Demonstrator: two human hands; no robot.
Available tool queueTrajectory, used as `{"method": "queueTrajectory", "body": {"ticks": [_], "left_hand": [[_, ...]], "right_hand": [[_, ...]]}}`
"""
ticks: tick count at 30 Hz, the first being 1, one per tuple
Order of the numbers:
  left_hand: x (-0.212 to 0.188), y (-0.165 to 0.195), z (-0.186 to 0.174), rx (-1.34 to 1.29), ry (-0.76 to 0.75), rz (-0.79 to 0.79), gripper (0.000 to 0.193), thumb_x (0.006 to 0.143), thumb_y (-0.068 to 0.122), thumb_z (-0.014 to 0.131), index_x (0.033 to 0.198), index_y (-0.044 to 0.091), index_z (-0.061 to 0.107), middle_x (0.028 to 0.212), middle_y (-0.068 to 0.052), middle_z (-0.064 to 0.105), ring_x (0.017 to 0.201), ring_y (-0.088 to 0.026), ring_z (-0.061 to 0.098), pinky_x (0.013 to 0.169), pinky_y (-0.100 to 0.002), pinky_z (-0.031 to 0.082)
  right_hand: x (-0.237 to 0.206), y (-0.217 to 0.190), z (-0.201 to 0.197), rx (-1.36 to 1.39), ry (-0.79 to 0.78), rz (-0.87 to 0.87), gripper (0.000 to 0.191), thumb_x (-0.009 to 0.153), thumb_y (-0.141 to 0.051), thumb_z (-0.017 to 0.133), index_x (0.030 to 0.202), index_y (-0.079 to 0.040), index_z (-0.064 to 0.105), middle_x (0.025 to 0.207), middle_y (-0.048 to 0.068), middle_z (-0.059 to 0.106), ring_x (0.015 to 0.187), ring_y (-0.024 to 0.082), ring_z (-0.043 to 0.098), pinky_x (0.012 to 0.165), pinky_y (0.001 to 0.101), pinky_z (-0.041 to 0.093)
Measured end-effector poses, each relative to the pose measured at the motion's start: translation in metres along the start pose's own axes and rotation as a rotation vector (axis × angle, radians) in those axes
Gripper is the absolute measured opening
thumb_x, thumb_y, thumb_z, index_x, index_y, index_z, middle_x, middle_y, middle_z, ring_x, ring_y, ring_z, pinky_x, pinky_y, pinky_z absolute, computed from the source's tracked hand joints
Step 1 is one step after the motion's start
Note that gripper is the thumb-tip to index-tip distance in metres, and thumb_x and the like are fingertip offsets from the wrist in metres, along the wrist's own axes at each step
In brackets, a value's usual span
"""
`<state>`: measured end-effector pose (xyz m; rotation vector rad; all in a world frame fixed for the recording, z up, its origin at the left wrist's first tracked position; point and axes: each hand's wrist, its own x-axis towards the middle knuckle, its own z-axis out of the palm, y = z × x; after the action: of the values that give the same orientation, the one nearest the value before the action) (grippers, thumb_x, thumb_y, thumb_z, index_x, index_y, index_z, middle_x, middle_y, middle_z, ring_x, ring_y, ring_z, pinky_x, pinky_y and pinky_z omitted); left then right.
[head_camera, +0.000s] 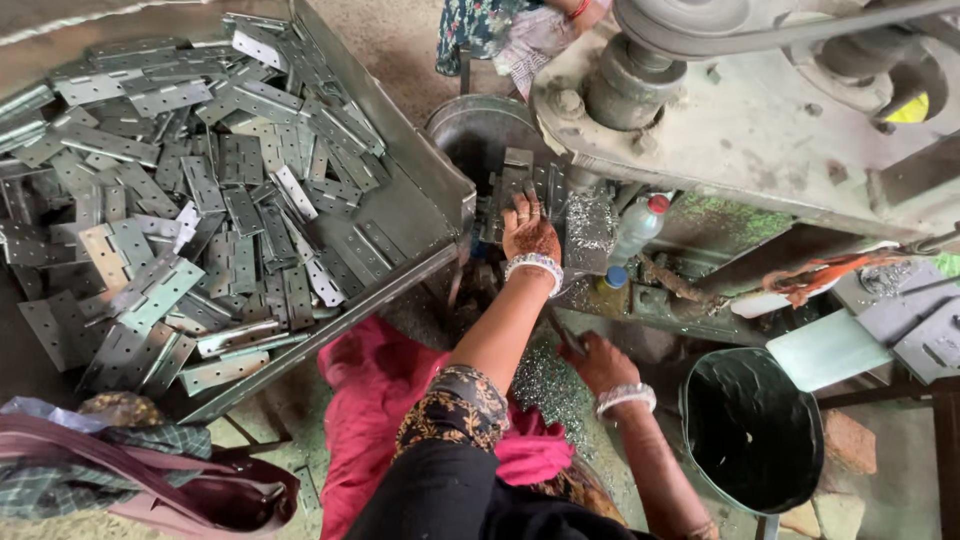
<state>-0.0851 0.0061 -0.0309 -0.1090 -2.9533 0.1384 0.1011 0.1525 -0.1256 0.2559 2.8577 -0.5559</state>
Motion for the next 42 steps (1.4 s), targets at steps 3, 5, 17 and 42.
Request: {"method": "queueTrajectory", "body": {"ticks": [3, 5, 17, 42], "left_hand": [[0.010, 0.006, -0.008, -0.016, -0.090, 0.014, 0.043, 0.099, 0.024, 0.047, 0.139, 0.013, 0.061, 0.169, -0.009, 0.027, 0.152, -0.031, 0.022, 0.113, -0.048, 0.025], [0.002, 0.003, -0.015, -0.086, -0.017, 0.008, 0.043, 0.099, 0.024, 0.048, 0.138, 0.012, 0.062, 0.166, -0.009, 0.032, 0.151, -0.031, 0.026, 0.112, -0.048, 0.028], [-0.060, -0.225, -0.003, -0.017, -0.053, -0.535, 0.067, 0.096, 0.051, 0.047, 0.142, 0.003, 0.048, 0.149, -0.020, 0.048, 0.138, -0.043, 0.046, 0.106, -0.062, 0.032], [-0.070, -0.115, -0.049, -0.600, 0.013, 0.048, 0.019, 0.089, 0.015, 0.068, 0.105, 0.012, 0.077, 0.108, -0.016, 0.075, 0.101, -0.032, 0.071, 0.093, -0.045, 0.056]], "right_hand": [[-0.008, 0.002, 0.020, 0.073, 0.100, -0.026, 0.050, 0.089, -0.056, 0.066, 0.104, -0.008, 0.067, 0.089, 0.023, 0.073, 0.085, 0.045, 0.072, 0.072, 0.0546, 0.056], [-0.022, -0.004, 0.027, 0.090, 0.142, -0.059, 0.047, 0.089, -0.053, 0.069, 0.104, -0.009, 0.067, 0.090, 0.022, 0.073, 0.086, 0.046, 0.071, 0.073, 0.0556, 0.054], [-0.042, -0.076, -0.095, 0.422, 0.566, -0.164, 0.037, 0.100, -0.044, 0.068, 0.119, -0.013, 0.069, 0.105, 0.011, 0.076, 0.093, 0.028, 0.073, 0.083, 0.0419, 0.055], [-0.045, -0.068, -0.088, 0.091, 0.312, -0.015, 0.045, 0.092, -0.060, 0.060, 0.120, -0.025, 0.065, 0.093, 0.014, 0.077, 0.089, 0.040, 0.073, 0.074, 0.0529, 0.056]]}}
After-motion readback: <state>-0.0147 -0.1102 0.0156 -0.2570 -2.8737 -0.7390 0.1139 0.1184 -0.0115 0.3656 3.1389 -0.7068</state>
